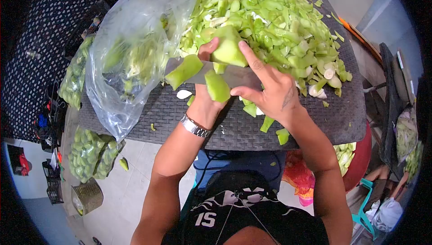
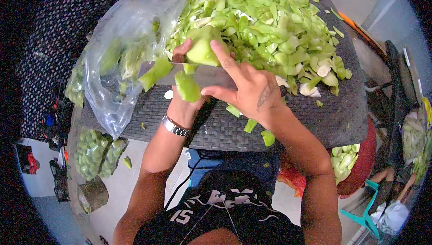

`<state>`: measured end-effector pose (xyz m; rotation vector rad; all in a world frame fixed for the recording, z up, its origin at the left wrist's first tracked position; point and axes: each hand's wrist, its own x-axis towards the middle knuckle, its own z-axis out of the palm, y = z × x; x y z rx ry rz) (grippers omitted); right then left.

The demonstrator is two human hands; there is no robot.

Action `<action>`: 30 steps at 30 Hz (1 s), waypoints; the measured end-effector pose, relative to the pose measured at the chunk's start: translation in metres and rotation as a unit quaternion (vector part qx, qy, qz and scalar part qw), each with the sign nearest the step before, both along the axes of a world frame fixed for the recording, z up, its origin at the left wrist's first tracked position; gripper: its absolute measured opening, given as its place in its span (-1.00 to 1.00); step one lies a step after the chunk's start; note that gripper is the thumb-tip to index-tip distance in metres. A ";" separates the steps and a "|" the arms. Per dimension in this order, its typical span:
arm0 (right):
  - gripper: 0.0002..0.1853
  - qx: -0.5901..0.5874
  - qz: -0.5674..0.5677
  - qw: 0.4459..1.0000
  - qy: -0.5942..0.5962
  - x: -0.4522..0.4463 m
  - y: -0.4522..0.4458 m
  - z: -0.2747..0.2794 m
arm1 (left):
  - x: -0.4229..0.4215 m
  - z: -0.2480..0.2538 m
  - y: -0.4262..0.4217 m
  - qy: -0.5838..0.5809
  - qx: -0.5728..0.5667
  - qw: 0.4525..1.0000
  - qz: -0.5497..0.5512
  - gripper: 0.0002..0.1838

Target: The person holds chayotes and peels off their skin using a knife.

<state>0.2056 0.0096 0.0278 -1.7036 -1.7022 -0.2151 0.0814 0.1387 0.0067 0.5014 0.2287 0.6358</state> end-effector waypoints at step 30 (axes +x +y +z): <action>0.02 -0.051 0.085 0.988 0.116 0.016 -0.007 0.016 | 0.001 0.020 -0.010 0.004 0.005 1.000 0.009 -0.48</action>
